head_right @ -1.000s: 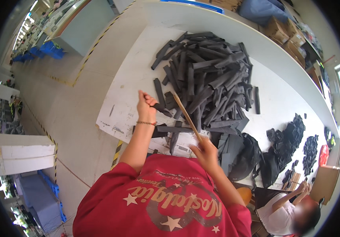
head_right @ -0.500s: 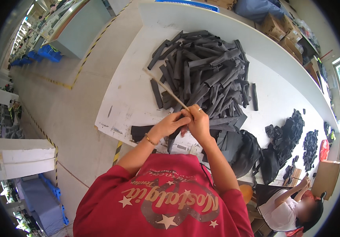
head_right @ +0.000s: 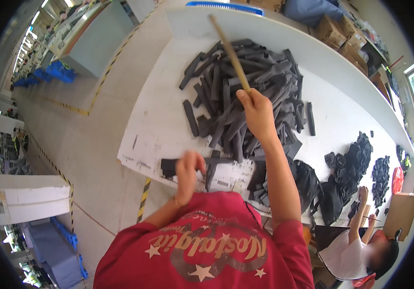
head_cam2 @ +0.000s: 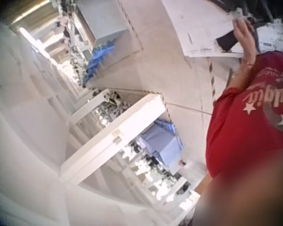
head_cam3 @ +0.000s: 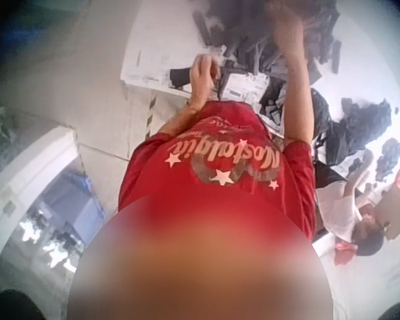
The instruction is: Using a wooden stick to turn grey foam or fabric tubes right-side out.
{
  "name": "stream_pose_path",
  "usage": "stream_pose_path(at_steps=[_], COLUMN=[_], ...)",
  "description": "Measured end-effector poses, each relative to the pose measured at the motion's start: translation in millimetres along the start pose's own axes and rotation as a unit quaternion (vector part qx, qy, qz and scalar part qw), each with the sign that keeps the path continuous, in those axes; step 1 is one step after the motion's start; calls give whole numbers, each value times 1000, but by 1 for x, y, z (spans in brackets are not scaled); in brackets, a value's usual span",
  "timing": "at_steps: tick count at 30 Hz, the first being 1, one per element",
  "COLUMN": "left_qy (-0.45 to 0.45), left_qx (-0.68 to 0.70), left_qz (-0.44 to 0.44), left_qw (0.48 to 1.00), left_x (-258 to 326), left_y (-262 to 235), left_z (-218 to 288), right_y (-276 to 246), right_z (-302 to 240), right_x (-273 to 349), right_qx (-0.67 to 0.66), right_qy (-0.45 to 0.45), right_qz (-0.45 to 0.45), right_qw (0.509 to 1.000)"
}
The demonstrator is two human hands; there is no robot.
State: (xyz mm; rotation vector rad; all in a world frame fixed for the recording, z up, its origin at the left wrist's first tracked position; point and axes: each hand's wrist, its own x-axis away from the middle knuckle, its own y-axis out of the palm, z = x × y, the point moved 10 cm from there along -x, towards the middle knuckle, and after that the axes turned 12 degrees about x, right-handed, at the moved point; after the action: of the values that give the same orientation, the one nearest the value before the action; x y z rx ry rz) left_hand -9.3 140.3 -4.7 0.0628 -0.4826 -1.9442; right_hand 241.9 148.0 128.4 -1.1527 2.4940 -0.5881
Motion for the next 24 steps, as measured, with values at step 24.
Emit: stream_pose_path(at_steps=[24], left_qy=[46], left_qx=[-542], left_qz=[-160], left_qw=[824], left_x=[-35], left_y=[-94], left_z=[-90], right_y=[74], right_z=[53], right_x=[50], right_qx=[127], right_qy=[-62], right_qz=[-39], right_qw=[989])
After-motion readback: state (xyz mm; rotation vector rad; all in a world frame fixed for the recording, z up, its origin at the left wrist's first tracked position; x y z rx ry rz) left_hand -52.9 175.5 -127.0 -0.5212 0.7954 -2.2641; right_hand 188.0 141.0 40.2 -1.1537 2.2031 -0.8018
